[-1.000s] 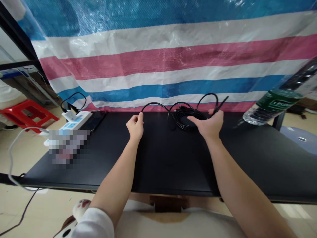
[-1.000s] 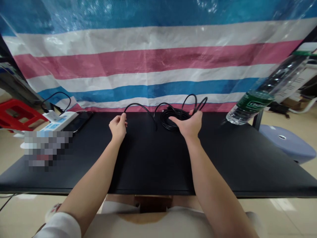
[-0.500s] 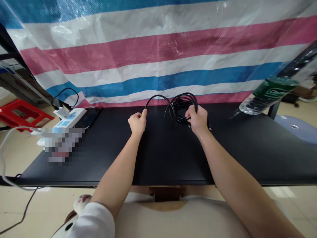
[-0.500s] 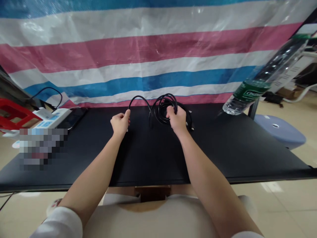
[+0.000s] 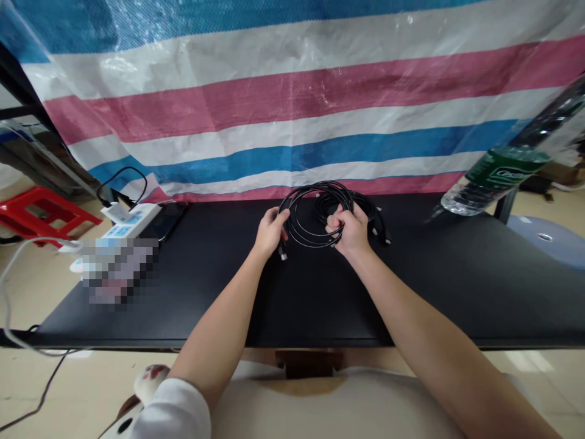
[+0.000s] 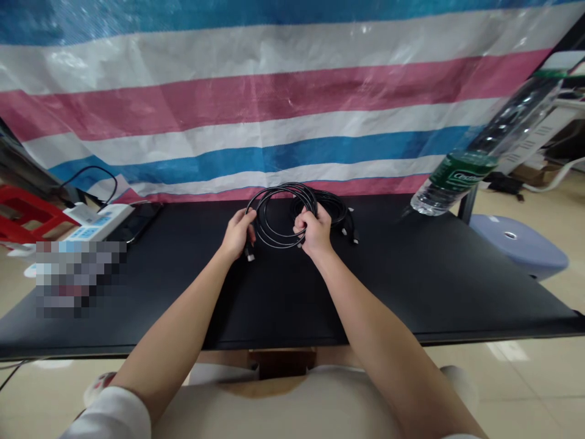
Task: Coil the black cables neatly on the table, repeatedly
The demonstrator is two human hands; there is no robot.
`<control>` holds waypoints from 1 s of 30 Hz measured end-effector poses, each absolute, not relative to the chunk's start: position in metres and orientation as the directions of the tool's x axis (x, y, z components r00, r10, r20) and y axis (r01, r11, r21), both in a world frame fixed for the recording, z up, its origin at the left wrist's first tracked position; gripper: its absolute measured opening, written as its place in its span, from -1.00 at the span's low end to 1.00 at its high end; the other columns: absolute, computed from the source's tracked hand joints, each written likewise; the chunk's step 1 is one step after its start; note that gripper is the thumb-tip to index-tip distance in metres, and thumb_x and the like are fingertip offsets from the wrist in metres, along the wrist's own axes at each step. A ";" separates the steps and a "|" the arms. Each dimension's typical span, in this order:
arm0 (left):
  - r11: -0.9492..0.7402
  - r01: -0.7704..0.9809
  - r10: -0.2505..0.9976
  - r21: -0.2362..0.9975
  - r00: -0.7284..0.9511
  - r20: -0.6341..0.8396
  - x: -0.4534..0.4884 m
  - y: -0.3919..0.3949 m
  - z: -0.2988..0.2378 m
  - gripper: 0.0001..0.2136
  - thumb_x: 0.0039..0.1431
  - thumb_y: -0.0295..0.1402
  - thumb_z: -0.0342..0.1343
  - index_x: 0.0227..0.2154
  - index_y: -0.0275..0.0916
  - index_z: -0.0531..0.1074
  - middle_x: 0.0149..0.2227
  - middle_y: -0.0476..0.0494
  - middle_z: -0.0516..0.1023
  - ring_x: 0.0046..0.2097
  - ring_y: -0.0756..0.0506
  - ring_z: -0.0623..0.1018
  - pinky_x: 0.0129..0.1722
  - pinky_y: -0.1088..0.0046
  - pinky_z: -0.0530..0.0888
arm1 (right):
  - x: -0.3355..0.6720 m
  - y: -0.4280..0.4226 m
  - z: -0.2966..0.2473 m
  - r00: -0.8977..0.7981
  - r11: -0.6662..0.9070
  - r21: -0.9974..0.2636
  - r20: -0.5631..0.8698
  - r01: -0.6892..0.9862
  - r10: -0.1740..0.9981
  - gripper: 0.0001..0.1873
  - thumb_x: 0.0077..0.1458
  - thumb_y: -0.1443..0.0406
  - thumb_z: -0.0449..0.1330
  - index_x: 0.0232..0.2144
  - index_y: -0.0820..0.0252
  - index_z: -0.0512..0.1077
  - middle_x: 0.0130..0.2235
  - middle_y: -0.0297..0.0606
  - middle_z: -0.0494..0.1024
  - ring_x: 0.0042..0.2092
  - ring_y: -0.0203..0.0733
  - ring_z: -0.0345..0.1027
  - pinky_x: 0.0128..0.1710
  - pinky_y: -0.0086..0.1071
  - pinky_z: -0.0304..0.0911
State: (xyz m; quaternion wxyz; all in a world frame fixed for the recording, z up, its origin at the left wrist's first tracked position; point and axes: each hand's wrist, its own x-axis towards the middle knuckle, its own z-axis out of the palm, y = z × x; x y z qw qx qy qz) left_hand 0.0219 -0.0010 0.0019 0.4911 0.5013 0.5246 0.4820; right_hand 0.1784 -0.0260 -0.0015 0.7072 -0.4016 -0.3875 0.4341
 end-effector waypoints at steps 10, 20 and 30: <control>0.076 0.373 0.982 0.925 -0.190 -0.004 0.013 0.007 -0.002 -0.81 0.03 -0.32 0.15 -0.62 -0.18 0.31 -0.61 -0.04 0.41 -0.44 -0.10 0.49 -0.41 0.42 0.37 | 0.169 -0.017 -0.031 0.333 0.169 -0.946 0.260 0.278 0.906 -0.71 -0.19 0.19 0.16 -0.33 0.11 0.34 -0.50 -0.32 0.45 -0.44 -0.15 0.39 -0.39 -0.22 0.38; 0.236 0.721 0.942 0.651 -0.334 0.028 0.007 0.001 0.007 -0.86 0.03 -0.41 0.17 -0.32 -0.19 0.37 -0.27 -0.35 0.54 -0.15 -0.35 0.58 -0.22 0.20 0.43 | 0.164 -0.027 -0.040 -0.247 0.330 -0.425 0.240 0.843 0.939 -0.27 0.04 -0.11 0.12 0.16 0.12 0.35 0.32 0.00 0.16 0.32 0.20 0.01 0.25 0.06 0.04; 0.168 0.835 0.962 0.524 -0.254 0.098 -0.005 0.002 0.013 -0.74 0.11 -0.33 0.04 -0.21 -0.31 0.53 -0.03 -0.50 0.49 0.04 -0.39 0.50 0.01 0.10 0.37 | 0.140 -0.018 -0.025 -0.183 0.205 -0.245 0.110 0.947 0.977 -0.23 0.11 -0.14 0.02 0.14 0.31 0.35 0.31 0.17 0.13 0.33 0.26 -0.04 0.26 0.08 -0.09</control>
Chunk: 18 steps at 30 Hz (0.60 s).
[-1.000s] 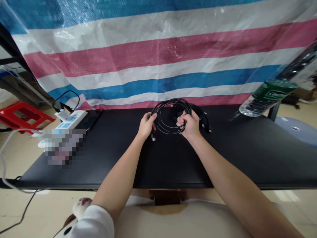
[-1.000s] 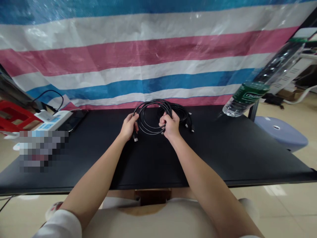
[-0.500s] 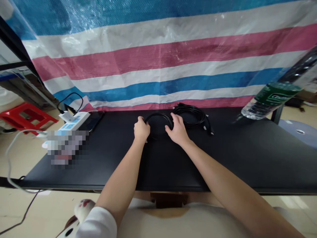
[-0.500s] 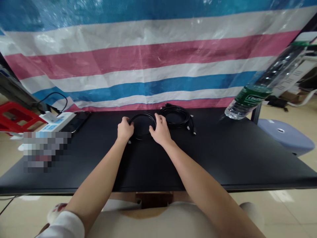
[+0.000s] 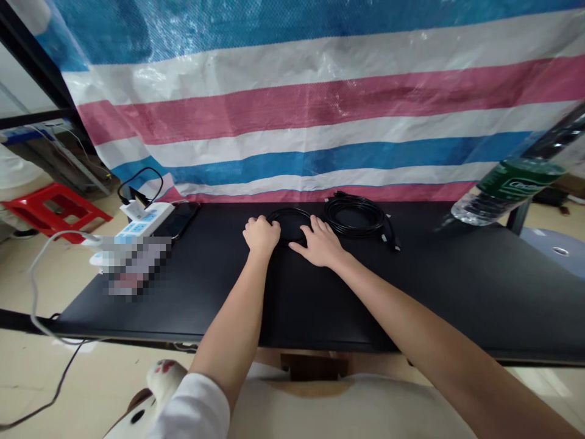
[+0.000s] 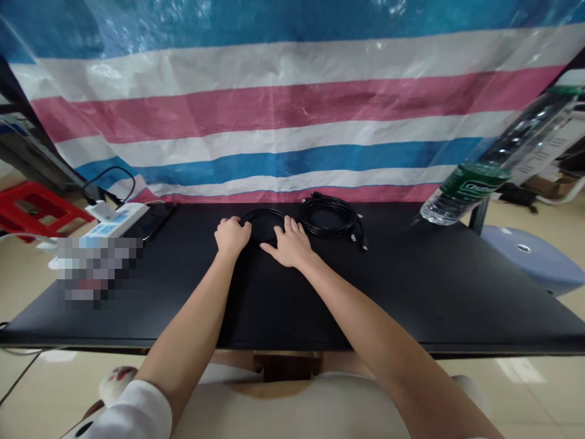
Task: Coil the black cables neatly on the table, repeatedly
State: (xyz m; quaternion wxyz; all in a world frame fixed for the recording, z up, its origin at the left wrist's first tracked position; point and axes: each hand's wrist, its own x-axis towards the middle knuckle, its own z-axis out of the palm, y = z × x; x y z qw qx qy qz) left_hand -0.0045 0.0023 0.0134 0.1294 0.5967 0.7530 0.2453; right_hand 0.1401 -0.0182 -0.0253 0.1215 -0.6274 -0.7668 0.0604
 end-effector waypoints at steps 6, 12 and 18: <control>0.189 0.871 0.951 0.454 -0.277 0.136 -0.001 -0.003 0.011 -0.62 0.14 -0.35 0.00 -0.01 -0.39 0.45 0.24 -0.52 0.26 0.31 -0.35 0.22 0.20 0.10 0.25 | 0.122 0.012 -0.008 -0.119 0.123 -0.171 0.035 0.978 0.992 -0.18 0.12 -0.16 -0.02 0.14 0.39 0.32 0.29 0.25 0.16 0.31 0.27 0.01 0.23 0.10 -0.06; 0.187 0.871 0.963 0.455 -0.254 0.092 -0.002 -0.001 0.009 -0.59 0.14 -0.34 0.00 0.05 -0.35 0.42 0.24 -0.47 0.27 0.27 -0.34 0.28 0.20 0.09 0.26 | 0.113 0.026 -0.010 -0.141 0.155 -0.104 0.134 0.982 0.981 -0.20 0.17 -0.10 -0.04 0.14 0.49 0.31 0.28 0.26 0.17 0.35 0.22 -0.09 0.27 0.10 -0.15; 0.125 0.879 0.976 0.461 -0.193 0.104 -0.002 -0.001 0.006 -0.62 0.10 -0.37 0.00 -0.02 -0.28 0.46 0.18 -0.44 0.35 0.17 -0.35 0.40 0.14 0.05 0.32 | 0.130 0.015 -0.026 -0.256 0.335 -0.121 0.425 0.935 0.868 -0.40 0.13 0.00 0.06 0.02 0.36 0.42 0.16 0.14 0.36 0.26 0.19 0.09 0.21 0.05 0.05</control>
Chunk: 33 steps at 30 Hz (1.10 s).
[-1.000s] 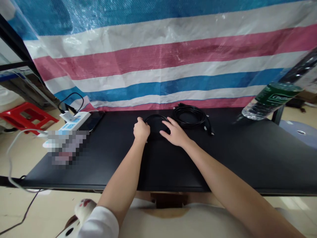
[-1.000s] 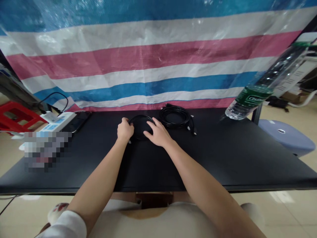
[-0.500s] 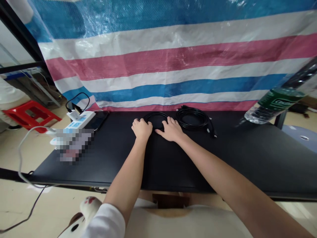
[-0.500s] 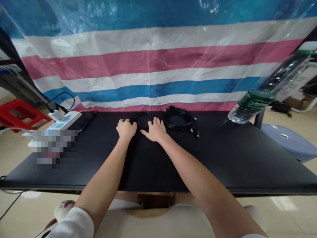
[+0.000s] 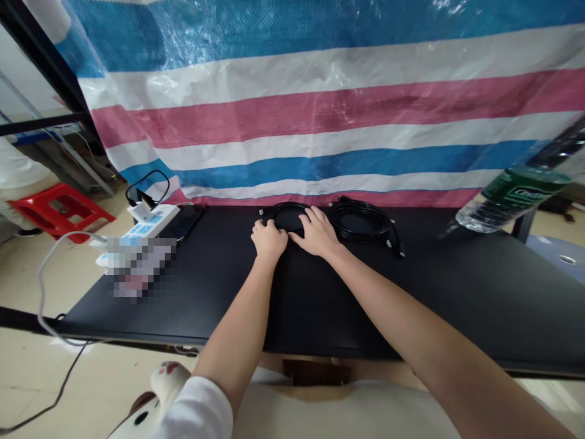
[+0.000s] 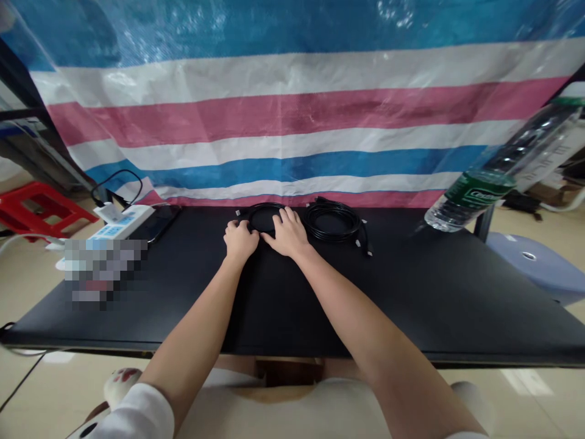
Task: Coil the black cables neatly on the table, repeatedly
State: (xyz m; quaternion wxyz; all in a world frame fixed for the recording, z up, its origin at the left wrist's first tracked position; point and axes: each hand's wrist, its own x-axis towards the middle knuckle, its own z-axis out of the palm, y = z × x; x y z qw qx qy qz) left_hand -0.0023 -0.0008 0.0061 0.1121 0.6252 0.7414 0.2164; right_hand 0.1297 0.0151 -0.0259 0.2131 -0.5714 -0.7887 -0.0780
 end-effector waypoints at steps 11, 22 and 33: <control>0.115 0.849 0.991 0.516 -0.133 -0.003 0.002 -0.003 0.011 -0.27 -0.01 -0.27 0.18 0.26 -0.31 0.15 0.34 -0.52 0.08 0.34 -0.40 0.15 0.26 0.02 0.17 | 0.229 0.004 -0.035 0.219 0.167 -0.354 0.819 0.920 0.531 -0.88 -0.01 0.27 0.10 -0.42 0.16 0.41 -0.30 -0.10 0.44 -0.16 0.05 0.30 0.00 0.06 0.18; 0.125 0.802 0.989 0.584 -0.150 -0.006 0.002 -0.002 0.006 -0.34 0.07 -0.02 0.07 0.22 -0.18 0.23 0.37 -0.40 0.04 0.38 -0.37 0.05 0.30 -0.01 0.05 | 0.262 -0.007 -0.015 0.748 -0.433 -0.674 0.277 0.599 0.603 -0.75 -0.15 0.23 0.21 -0.37 0.24 0.44 -0.30 -0.02 0.49 -0.11 0.14 0.36 -0.06 -0.02 0.25; 0.079 0.726 0.909 0.683 -0.333 0.249 0.004 0.004 -0.003 -0.48 0.15 -0.14 0.01 0.13 -0.29 0.29 0.31 -0.45 0.13 0.32 -0.36 0.17 0.24 -0.04 0.17 | 0.277 0.002 -0.015 0.811 0.047 -0.944 0.305 0.326 0.500 -0.89 -0.16 0.33 0.18 -0.50 0.22 0.49 -0.60 -0.39 0.32 -0.43 -0.20 0.35 -0.34 -0.29 0.34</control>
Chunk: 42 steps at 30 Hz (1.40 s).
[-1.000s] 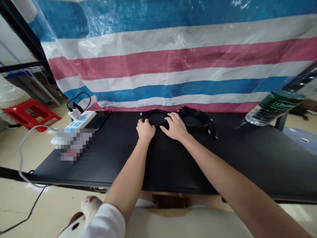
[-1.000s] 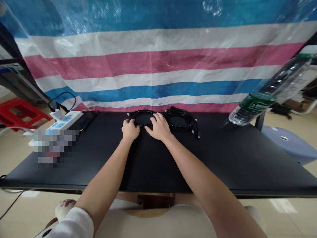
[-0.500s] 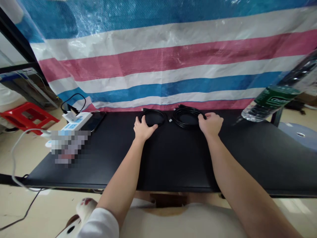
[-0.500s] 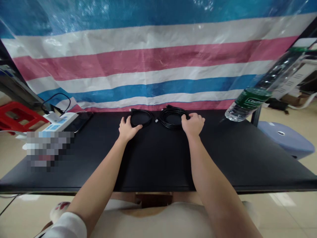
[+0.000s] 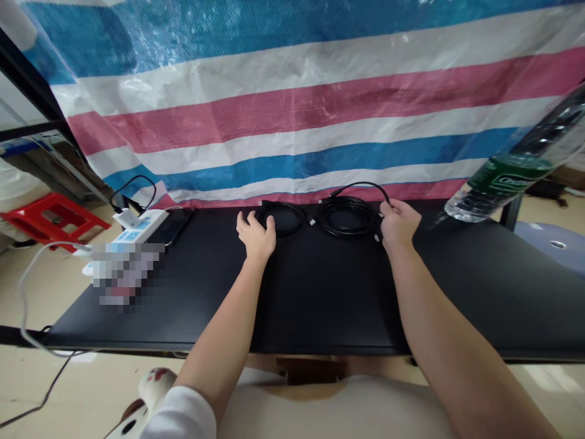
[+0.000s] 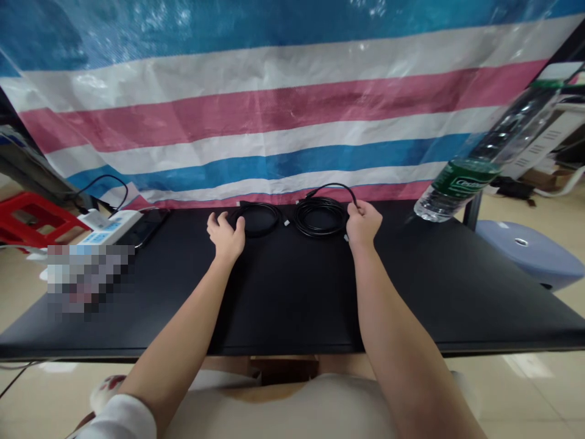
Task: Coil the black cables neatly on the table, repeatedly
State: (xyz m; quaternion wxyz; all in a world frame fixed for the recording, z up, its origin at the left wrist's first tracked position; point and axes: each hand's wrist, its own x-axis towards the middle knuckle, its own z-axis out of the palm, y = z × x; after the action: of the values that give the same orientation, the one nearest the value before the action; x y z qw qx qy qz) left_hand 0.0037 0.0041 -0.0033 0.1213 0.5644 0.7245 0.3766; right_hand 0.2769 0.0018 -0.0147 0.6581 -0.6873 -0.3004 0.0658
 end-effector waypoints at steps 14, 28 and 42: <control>-0.549 0.558 0.835 0.623 0.401 0.376 0.017 -0.013 -0.004 -0.62 0.10 -0.17 0.15 -0.02 -0.14 0.47 -0.14 -0.18 0.60 -0.02 -0.18 0.51 0.10 0.16 0.31 | 0.247 -0.011 -0.008 0.444 0.316 -0.716 0.655 0.622 0.611 -0.72 -0.01 0.13 0.20 -0.34 0.14 0.60 -0.54 -0.36 0.34 -0.45 -0.24 0.25 -0.34 -0.25 0.32; -0.366 0.171 0.912 0.915 -0.127 0.389 0.014 0.002 -0.005 -0.88 0.15 -0.42 0.03 -0.32 -0.23 0.46 -0.35 -0.12 0.60 -0.30 -0.05 0.60 -0.19 0.39 0.52 | 0.273 -0.003 -0.016 0.792 0.081 -0.911 0.393 0.404 0.467 -0.59 0.12 0.09 -0.02 -0.53 0.19 0.48 -0.55 -0.27 0.44 -0.41 -0.16 0.38 -0.33 -0.26 0.32; -0.282 -0.374 0.893 0.884 -0.439 0.099 -0.012 0.018 0.010 -0.87 0.02 -0.33 0.20 -0.50 -0.25 0.38 -0.59 0.04 0.45 -0.54 0.03 0.52 -0.48 0.52 0.48 | 0.292 -0.002 -0.027 0.821 -0.301 -0.879 0.157 0.369 0.549 -0.86 -0.20 0.40 0.19 -0.65 0.10 0.31 -0.54 -0.28 0.37 -0.26 -0.02 0.43 -0.18 -0.14 0.35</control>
State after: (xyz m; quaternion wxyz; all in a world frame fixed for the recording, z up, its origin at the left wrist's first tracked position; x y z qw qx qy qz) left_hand -0.0121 0.0183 0.0100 0.4290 0.3103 0.4183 0.7381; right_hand 0.2916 -0.0019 -0.0272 0.5174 -0.8017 -0.2864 0.0872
